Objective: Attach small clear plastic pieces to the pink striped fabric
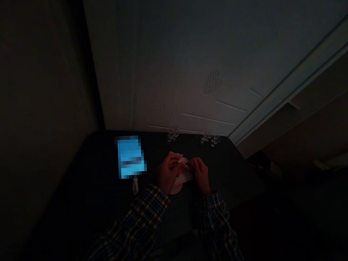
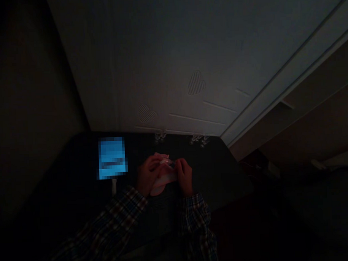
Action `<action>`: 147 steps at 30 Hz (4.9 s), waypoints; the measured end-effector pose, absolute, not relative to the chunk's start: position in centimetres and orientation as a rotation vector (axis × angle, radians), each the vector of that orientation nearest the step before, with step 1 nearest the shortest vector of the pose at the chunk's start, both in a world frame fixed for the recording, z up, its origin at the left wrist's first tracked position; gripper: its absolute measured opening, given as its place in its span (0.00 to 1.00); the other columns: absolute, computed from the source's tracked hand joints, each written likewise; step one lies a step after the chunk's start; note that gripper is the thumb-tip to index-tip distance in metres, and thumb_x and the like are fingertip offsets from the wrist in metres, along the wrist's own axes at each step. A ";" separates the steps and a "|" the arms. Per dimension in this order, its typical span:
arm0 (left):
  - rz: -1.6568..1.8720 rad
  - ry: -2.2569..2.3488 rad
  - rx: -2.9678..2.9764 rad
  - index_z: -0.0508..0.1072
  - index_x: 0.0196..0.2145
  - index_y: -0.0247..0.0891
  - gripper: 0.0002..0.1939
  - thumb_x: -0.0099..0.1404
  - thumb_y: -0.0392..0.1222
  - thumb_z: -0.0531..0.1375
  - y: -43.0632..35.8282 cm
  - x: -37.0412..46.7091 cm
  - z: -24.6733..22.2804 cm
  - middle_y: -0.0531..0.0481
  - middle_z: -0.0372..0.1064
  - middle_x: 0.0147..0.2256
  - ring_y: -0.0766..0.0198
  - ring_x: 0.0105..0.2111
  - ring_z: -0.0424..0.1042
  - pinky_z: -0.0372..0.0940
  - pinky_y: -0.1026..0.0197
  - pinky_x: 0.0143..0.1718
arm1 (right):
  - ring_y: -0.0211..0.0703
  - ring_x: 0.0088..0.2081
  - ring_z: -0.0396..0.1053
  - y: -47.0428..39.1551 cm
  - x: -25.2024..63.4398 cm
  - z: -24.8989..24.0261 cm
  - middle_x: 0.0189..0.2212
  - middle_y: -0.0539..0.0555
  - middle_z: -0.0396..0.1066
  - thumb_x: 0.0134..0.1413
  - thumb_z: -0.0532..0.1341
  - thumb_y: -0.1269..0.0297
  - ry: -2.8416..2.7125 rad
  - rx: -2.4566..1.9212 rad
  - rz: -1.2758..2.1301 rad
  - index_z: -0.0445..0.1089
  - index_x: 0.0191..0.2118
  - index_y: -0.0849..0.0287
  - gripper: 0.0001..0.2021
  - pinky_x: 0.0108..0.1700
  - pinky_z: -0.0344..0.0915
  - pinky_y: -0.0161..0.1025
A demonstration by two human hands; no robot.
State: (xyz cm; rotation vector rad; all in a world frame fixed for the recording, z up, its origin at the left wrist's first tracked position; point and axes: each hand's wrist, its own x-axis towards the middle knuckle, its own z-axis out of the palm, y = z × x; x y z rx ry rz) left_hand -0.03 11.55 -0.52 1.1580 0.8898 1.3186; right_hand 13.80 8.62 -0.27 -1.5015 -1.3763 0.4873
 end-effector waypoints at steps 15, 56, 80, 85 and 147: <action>1.348 0.869 1.106 0.67 0.36 0.38 0.11 0.57 0.45 0.59 11.8 -0.2 -0.6 0.46 0.72 0.38 0.60 0.37 0.73 0.67 0.65 0.28 | 0.39 0.34 0.67 8.2 13.5 0.3 0.33 0.51 0.68 0.55 0.56 0.62 -1.397 -1.397 0.510 0.64 0.46 0.56 0.12 0.37 0.64 0.35; 1.369 0.907 1.119 0.68 0.35 0.38 0.08 0.56 0.41 0.58 11.7 -0.2 -0.3 0.47 0.71 0.39 0.62 0.36 0.73 0.68 0.61 0.35 | 0.40 0.35 0.69 8.0 13.1 0.7 0.33 0.52 0.69 0.55 0.56 0.61 -1.391 -1.386 0.589 0.58 0.53 0.56 0.20 0.36 0.65 0.36; 1.378 0.875 1.110 0.68 0.36 0.37 0.09 0.55 0.39 0.58 11.6 -0.2 -0.2 0.47 0.72 0.38 0.62 0.36 0.73 0.67 0.61 0.35 | 0.36 0.24 0.64 8.2 13.5 0.3 0.21 0.48 0.65 0.57 0.53 0.56 -1.403 -1.518 0.507 0.67 0.32 0.59 0.12 0.26 0.58 0.32; 1.394 0.861 1.124 0.69 0.36 0.37 0.09 0.56 0.39 0.58 11.6 -0.2 -0.3 0.48 0.72 0.37 0.62 0.36 0.73 0.67 0.61 0.36 | 0.37 0.27 0.66 8.2 13.5 0.4 0.25 0.50 0.68 0.58 0.52 0.58 -1.434 -1.488 0.550 0.68 0.39 0.59 0.12 0.29 0.61 0.32; 1.337 0.891 1.136 0.68 0.38 0.38 0.10 0.57 0.42 0.57 11.5 0.0 -0.4 0.48 0.70 0.36 0.62 0.34 0.72 0.64 0.68 0.22 | 0.38 0.30 0.69 7.9 13.4 0.9 0.30 0.51 0.70 0.56 0.54 0.59 -1.442 -1.484 0.562 0.66 0.43 0.58 0.12 0.32 0.64 0.33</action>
